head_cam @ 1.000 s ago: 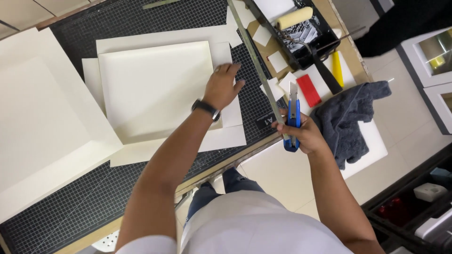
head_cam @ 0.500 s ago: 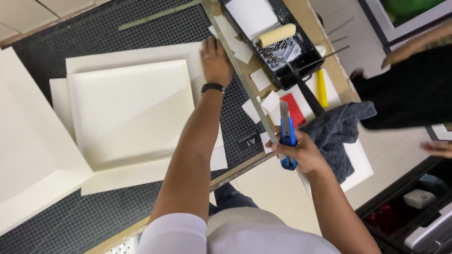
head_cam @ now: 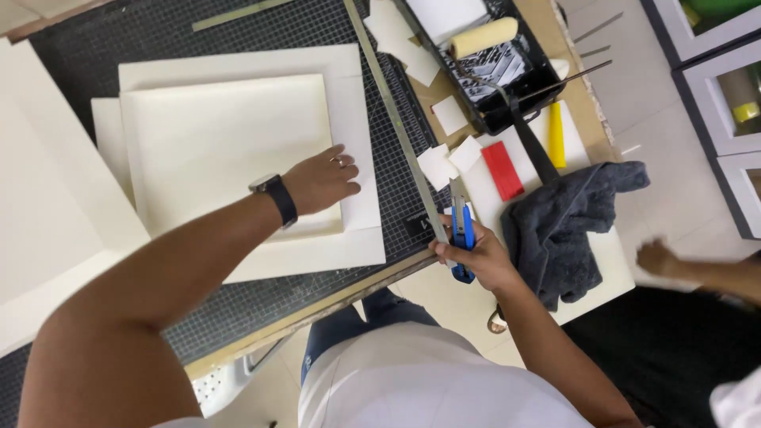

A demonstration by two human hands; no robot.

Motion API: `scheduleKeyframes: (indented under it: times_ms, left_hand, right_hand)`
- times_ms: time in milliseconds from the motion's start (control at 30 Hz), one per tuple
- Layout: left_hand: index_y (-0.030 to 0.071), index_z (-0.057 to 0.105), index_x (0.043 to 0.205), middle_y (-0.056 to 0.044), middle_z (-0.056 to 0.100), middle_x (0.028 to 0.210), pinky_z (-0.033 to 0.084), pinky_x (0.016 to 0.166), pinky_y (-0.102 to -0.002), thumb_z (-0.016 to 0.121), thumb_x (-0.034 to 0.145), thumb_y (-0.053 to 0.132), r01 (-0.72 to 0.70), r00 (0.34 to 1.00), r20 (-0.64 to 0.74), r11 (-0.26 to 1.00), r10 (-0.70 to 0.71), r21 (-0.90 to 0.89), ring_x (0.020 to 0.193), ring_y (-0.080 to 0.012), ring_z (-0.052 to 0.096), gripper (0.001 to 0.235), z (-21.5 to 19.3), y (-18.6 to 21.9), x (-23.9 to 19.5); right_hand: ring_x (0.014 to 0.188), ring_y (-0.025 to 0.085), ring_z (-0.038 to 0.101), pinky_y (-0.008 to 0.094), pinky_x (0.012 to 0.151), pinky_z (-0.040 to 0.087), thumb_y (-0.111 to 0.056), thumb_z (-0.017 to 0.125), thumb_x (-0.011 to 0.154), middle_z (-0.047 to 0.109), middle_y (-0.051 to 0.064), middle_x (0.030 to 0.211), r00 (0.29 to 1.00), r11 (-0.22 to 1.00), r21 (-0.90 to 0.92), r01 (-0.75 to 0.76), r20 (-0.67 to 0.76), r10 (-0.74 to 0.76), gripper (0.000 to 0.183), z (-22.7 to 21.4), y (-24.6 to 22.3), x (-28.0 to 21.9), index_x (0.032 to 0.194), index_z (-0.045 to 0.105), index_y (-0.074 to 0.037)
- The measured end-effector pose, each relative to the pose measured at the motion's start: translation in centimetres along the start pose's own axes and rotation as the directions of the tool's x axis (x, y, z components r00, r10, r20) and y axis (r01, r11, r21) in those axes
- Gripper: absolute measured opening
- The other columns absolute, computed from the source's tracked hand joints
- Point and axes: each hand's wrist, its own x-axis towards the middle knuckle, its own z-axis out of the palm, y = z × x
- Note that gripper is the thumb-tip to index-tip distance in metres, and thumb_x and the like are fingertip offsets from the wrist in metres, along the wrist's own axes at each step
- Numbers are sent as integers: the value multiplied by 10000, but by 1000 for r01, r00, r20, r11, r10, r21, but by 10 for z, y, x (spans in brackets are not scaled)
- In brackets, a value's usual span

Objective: Trimming the edges of white cardboard sheets using a utility knife and a ruler on a cutting mat

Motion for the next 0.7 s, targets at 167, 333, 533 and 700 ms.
scheduleKeyframes:
  times_ms: [167, 333, 533, 700]
  left_hand:
    - [213, 702, 799, 52, 660, 937, 447, 1054, -414, 727, 864, 128, -230, 949, -192, 967, 248, 113, 1009, -195, 654, 109, 13, -15, 16]
    - [220, 805, 880, 9, 598, 1340, 323, 1231, -468, 793, 813, 84, -342, 933, -91, 935, 349, 90, 1353, -264, 520, 152, -45, 1, 20]
    - [266, 780, 765, 40, 656, 975, 436, 951, -430, 821, 756, 97, -452, 885, -28, 872, 464, 187, 974, -238, 645, 175, -46, -9, 30]
    - [210, 770, 781, 45, 661, 919, 409, 906, -373, 804, 804, 97, -388, 894, -139, 891, 426, 236, 995, -209, 606, 120, -58, -22, 16]
  right_hand:
    - [616, 267, 727, 374, 581, 613, 84, 816, 774, 719, 205, 832, 1000, 999, -38, 0, -22, -1, 551, 21, 12, -15, 1292, 628, 98]
    - [646, 223, 713, 350, 587, 607, 66, 807, 784, 716, 167, 834, 998, 996, -77, 44, -34, -47, 519, 29, -5, -19, 1278, 648, 72]
    - [682, 242, 710, 385, 626, 617, 75, 808, 781, 707, 189, 842, 996, 991, -117, 67, -57, -74, 555, 28, -13, -25, 1305, 625, 99]
    - [654, 256, 708, 378, 623, 604, 80, 814, 782, 709, 213, 834, 997, 995, -80, 61, -38, -64, 562, 40, -4, -21, 1311, 626, 83]
